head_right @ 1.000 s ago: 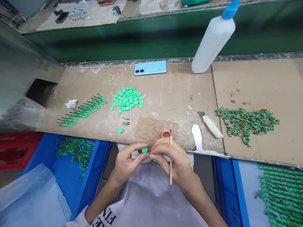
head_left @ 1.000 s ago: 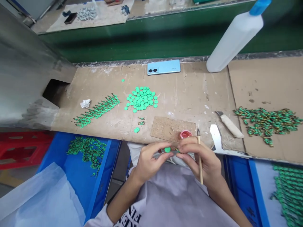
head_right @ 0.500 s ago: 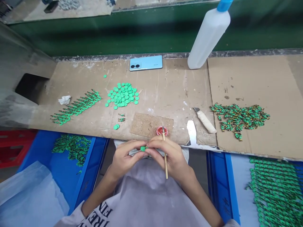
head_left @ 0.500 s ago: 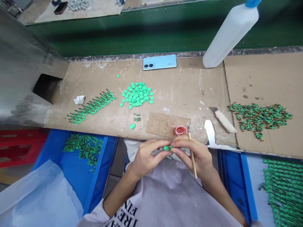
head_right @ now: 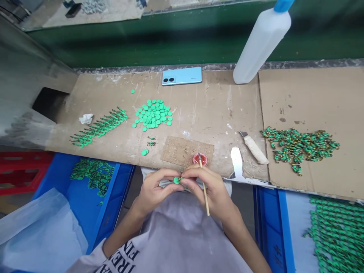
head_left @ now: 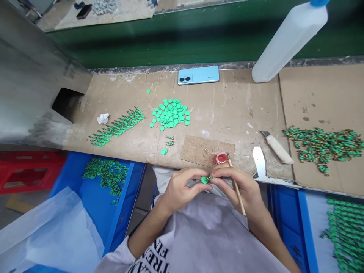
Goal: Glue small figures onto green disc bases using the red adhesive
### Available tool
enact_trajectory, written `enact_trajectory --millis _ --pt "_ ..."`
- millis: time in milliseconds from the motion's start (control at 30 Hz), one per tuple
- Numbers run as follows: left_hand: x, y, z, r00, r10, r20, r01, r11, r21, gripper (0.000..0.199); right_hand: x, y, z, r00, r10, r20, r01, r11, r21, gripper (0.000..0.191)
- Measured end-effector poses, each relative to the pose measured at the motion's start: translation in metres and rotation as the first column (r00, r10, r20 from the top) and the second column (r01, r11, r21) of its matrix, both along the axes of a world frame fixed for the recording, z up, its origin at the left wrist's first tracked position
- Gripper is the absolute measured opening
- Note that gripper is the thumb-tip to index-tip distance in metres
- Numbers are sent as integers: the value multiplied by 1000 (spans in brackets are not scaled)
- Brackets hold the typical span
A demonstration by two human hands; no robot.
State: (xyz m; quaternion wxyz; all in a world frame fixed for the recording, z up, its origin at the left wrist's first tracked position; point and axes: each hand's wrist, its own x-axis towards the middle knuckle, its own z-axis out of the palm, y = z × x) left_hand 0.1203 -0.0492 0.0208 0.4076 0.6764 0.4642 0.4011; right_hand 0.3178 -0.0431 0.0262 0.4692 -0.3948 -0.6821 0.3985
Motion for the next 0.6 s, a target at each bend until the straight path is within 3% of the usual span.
enact_trajectory --millis 600 --pt "0 0 1 1000 2 0 -2 995 102 29 -1 2 1 1000 15 -9 -15 1000 10 17"
